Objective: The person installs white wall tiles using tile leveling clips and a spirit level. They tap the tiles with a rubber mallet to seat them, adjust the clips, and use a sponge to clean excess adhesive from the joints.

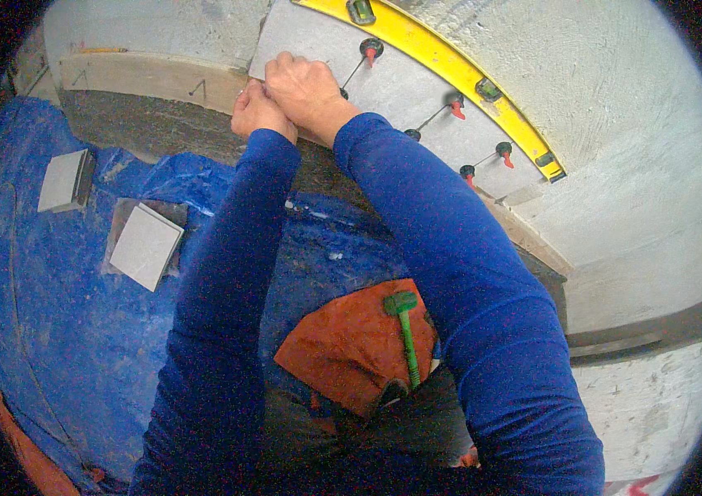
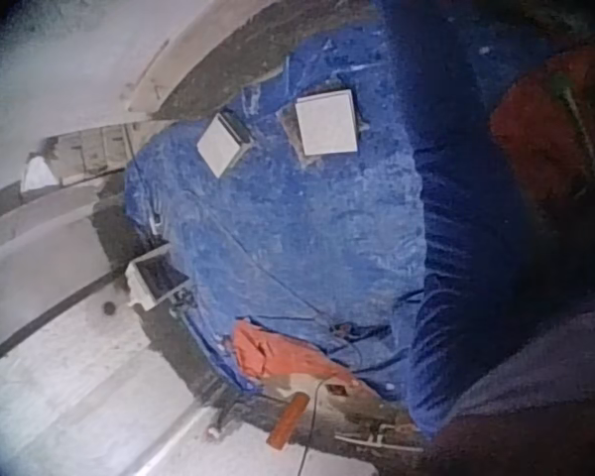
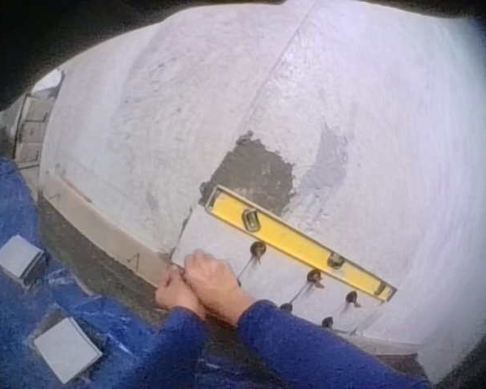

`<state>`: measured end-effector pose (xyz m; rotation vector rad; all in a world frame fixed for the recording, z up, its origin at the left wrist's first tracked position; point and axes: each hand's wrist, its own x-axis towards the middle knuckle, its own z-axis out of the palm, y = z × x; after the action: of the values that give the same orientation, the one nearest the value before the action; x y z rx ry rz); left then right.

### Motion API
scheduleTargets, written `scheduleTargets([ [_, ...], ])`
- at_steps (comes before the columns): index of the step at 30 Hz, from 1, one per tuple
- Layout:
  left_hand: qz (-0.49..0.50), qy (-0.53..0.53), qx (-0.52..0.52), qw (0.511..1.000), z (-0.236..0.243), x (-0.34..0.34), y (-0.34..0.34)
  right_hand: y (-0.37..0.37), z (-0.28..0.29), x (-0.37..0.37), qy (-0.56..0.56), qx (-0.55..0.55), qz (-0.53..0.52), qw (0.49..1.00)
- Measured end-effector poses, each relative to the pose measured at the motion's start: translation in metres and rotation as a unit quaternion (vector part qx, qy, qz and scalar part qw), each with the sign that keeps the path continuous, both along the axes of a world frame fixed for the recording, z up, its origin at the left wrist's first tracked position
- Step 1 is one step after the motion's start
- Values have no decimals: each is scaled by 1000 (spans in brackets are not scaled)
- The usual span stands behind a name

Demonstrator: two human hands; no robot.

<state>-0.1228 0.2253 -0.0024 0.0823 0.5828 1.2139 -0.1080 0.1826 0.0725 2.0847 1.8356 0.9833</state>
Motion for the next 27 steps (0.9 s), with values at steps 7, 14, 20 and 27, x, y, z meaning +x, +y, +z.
scheduleTargets([
  [7,-45,-56,-10,997,0,-1,0,1,-4,4,-15,11,16,1000],
  [14,13,-23,9,1000,-1,3,0,1,-4,4,0,14,2,1000],
  [20,-31,-53,33,998,-15,10,10,-3,-2,-2,-10,28,36,999],
  [27,-77,-1,55,996,-18,1,11,-56,-2,-26,64,79,101,990],
])
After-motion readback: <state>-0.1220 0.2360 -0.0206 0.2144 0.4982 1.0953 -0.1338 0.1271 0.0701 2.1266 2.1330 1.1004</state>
